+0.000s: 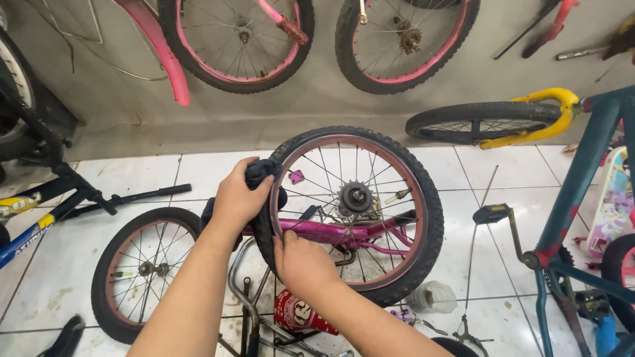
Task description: The person is wiping the rim and spokes of a bicycle wheel with a cloth to clean it.
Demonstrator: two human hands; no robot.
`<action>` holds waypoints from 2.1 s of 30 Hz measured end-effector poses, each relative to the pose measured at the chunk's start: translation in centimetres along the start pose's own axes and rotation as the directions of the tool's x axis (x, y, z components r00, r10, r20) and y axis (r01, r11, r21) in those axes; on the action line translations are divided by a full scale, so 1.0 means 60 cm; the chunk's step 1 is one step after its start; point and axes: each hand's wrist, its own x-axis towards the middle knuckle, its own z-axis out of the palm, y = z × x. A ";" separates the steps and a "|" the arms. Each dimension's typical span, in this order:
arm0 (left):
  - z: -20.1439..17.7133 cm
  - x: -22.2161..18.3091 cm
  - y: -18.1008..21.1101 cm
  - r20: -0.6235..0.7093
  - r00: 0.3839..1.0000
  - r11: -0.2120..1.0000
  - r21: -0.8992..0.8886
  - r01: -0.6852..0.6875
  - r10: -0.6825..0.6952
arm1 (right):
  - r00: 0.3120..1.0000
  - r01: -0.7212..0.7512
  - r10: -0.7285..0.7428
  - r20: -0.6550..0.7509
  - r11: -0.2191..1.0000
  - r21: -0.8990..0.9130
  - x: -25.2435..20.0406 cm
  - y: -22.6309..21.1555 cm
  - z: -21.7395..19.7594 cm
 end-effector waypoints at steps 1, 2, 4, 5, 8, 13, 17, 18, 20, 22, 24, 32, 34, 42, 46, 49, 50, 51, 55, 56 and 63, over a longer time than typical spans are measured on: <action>-0.002 0.000 0.007 0.000 1.000 1.000 0.001 0.001 -0.001 | 1.000 0.000 0.000 0.001 1.000 0.001 0.000 0.001 0.000; -0.005 -0.001 0.013 0.001 1.000 1.000 -0.008 0.017 -0.017 | 1.000 0.000 0.000 -0.008 1.000 -0.016 0.000 0.002 0.001; -0.006 -0.003 0.020 0.000 0.999 0.999 -0.015 0.033 -0.033 | 1.000 0.003 -0.003 -0.017 1.000 -0.030 -0.001 0.002 0.003; -0.004 -0.003 0.021 -0.007 1.000 0.998 0.051 0.026 -0.025 | 1.000 0.005 -0.005 -0.030 1.000 -0.029 -0.001 0.003 0.004; -0.002 0.000 0.027 -0.004 1.000 0.990 0.139 0.024 -0.023 | 1.000 -0.001 0.000 -0.024 0.999 -0.035 0.000 0.002 0.002; -0.004 0.014 0.034 0.077 0.980 0.957 0.240 0.163 -0.186 | 0.992 0.104 -0.093 0.085 0.985 -0.138 0.000 -0.001 -0.021; -0.007 0.013 0.044 0.109 0.984 0.921 0.379 0.088 -0.139 | 0.988 0.144 -0.133 0.075 0.975 -0.171 -0.003 0.005 -0.015; -0.007 0.019 0.046 0.129 0.982 0.900 0.431 0.067 -0.135 | 0.985 0.171 -0.162 0.068 0.969 -0.179 -0.002 0.008 -0.012; -0.014 0.018 0.064 0.118 0.985 0.888 0.457 0.055 -0.122 | 0.985 0.168 -0.159 0.061 0.971 -0.173 -0.002 0.004 -0.018; -0.016 0.019 0.075 0.106 0.988 0.876 0.481 0.045 -0.109 | 0.986 0.166 -0.158 0.055 0.972 -0.169 -0.002 0.004 -0.015; -0.015 0.023 0.081 0.092 0.991 0.870 0.491 0.040 -0.097 | 0.987 0.160 -0.154 0.053 0.974 -0.159 -0.001 0.007 -0.007; -0.006 0.080 0.084 0.113 0.978 0.891 0.440 0.109 -0.175 | 0.987 0.160 -0.158 0.025 0.975 -0.155 -0.002 0.009 -0.009; -0.009 0.086 0.089 0.125 0.968 0.907 0.394 0.151 -0.216 | 0.986 0.166 -0.164 0.025 0.974 -0.151 -0.001 0.011 -0.006; 0.017 0.124 0.055 0.073 0.989 0.937 0.337 0.095 -0.127 | 0.991 0.086 -0.090 -0.097 0.995 -0.040 -0.004 0.000 -0.001; 0.027 0.136 0.046 0.068 0.995 0.945 0.323 0.050 -0.076 | 0.992 0.081 -0.084 -0.096 0.996 -0.032 -0.003 -0.004 -0.008; 0.037 0.137 0.048 0.075 0.996 0.949 0.316 0.024 -0.050 | 0.991 0.080 -0.085 -0.103 0.995 -0.054 -0.006 -0.003 -0.003; 0.042 0.141 0.049 0.065 0.997 0.942 0.334 0.016 -0.040 | 0.991 0.080 -0.085 -0.105 0.995 -0.057 -0.005 -0.003 -0.004; 0.046 0.145 0.050 0.056 0.998 0.936 0.353 0.008 -0.030 | 0.991 0.080 -0.086 -0.107 0.995 -0.059 -0.005 -0.003 -0.005; 0.034 0.144 0.070 0.085 0.993 0.944 0.326 0.047 -0.079 | 0.980 0.112 -0.121 -0.156 0.991 -0.068 -0.006 -0.001 0.001; 0.034 0.147 0.072 0.083 0.994 0.944 0.326 0.040 -0.071 | 0.984 0.102 -0.111 -0.142 0.992 -0.069 -0.005 -0.002 -0.001; 0.058 0.160 0.083 0.093 0.995 0.935 0.356 0.006 -0.042 | 0.985 0.130 -0.137 -0.108 0.989 -0.068 -0.008 -0.007 -0.014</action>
